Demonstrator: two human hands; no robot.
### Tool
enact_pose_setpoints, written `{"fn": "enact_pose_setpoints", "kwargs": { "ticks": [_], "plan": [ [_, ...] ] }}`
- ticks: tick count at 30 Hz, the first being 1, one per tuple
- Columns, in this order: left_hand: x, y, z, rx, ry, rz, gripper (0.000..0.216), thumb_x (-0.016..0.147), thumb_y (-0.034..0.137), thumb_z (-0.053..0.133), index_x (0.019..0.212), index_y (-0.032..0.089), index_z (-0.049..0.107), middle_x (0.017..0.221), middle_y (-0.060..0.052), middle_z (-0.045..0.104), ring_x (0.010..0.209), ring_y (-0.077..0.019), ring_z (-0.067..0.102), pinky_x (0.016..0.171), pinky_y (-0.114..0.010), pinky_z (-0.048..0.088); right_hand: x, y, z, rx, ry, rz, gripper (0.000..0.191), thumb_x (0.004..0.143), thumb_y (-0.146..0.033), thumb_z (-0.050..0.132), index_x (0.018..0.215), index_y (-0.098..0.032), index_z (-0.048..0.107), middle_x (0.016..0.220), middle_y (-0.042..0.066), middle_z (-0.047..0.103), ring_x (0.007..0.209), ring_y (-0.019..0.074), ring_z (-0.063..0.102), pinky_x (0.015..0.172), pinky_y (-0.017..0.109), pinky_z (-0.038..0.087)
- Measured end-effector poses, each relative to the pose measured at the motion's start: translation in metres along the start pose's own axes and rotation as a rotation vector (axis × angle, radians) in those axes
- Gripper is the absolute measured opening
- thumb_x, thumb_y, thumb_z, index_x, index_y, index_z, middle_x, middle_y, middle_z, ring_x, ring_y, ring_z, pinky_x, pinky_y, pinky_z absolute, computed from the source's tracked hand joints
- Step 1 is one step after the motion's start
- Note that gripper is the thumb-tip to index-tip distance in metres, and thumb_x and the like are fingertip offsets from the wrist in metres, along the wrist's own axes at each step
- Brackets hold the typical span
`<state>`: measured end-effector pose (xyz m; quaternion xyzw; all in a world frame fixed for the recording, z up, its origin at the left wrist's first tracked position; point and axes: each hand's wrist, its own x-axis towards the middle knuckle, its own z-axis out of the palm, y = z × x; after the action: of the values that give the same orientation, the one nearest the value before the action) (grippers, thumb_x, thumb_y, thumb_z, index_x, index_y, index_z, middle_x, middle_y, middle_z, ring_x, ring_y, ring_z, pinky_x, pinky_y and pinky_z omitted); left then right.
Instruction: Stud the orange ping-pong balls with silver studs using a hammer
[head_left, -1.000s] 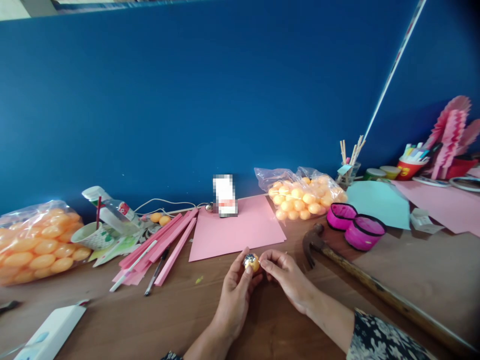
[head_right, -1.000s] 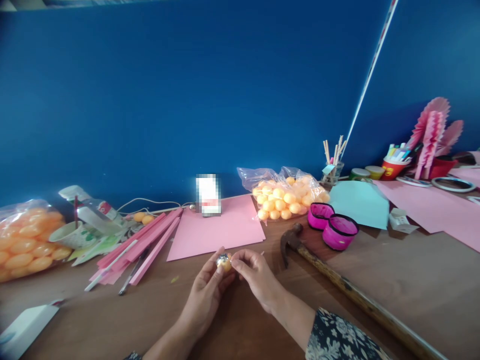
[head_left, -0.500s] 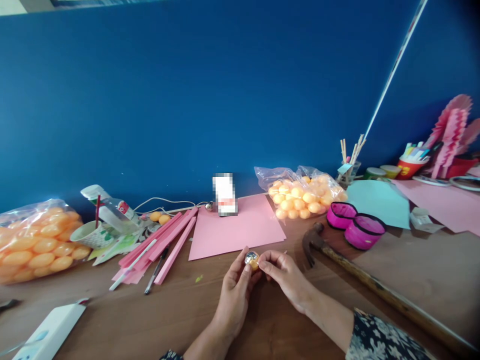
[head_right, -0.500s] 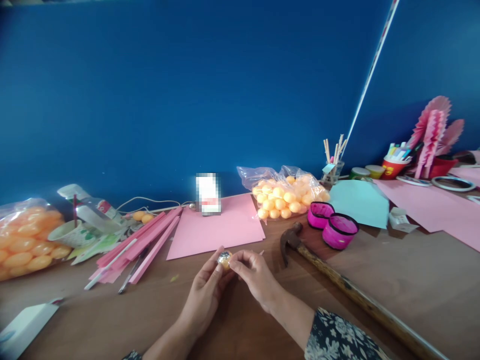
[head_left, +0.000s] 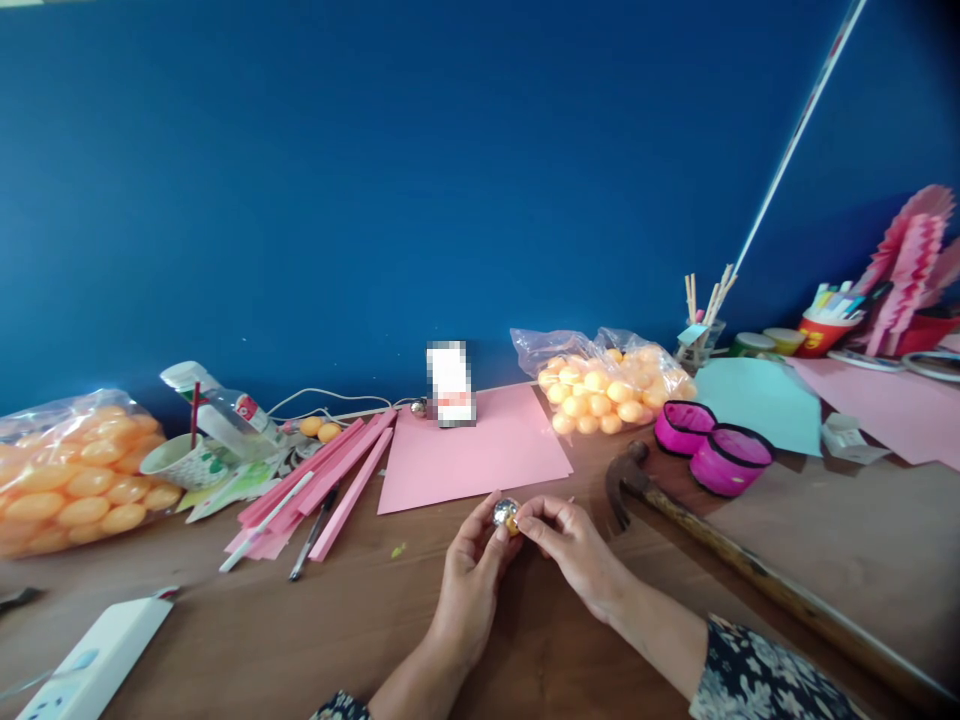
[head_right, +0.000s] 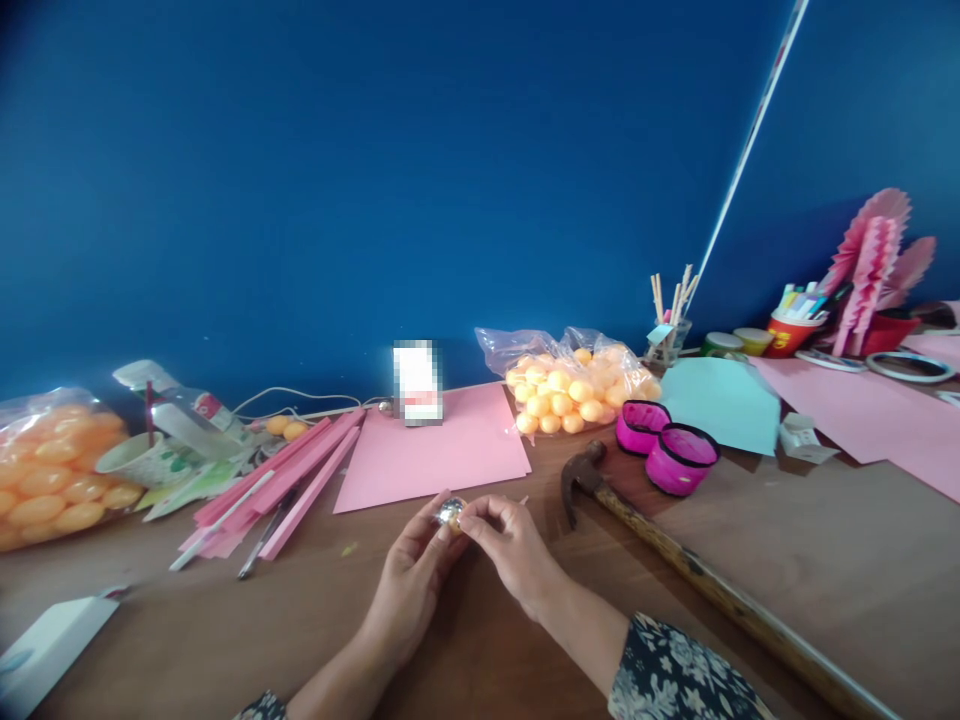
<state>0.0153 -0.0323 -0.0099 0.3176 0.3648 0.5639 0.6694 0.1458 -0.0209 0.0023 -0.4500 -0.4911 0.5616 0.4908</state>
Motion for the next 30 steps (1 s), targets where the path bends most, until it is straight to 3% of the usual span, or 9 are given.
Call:
{"fn": "enact_pose_setpoints", "kwargs": {
  "ticks": [30],
  "plan": [
    [0.0006, -0.0017, -0.0032, 0.079, 0.004, 0.017, 0.042, 0.076, 0.027, 0.061, 0.116, 0.020, 0.053, 0.114, -0.009, 0.061, 0.109, -0.0254, 0.053, 0.097, -0.040, 0.040, -0.0002, 0.0035, -0.0018, -0.082, -0.013, -0.018, 0.020, 0.080, -0.036, 0.057, 0.074, -0.017, 0.060, 0.066, -0.001, 0.054, 0.058, 0.0109, 0.042, 0.054, 0.024, 0.031]
  ]
}}
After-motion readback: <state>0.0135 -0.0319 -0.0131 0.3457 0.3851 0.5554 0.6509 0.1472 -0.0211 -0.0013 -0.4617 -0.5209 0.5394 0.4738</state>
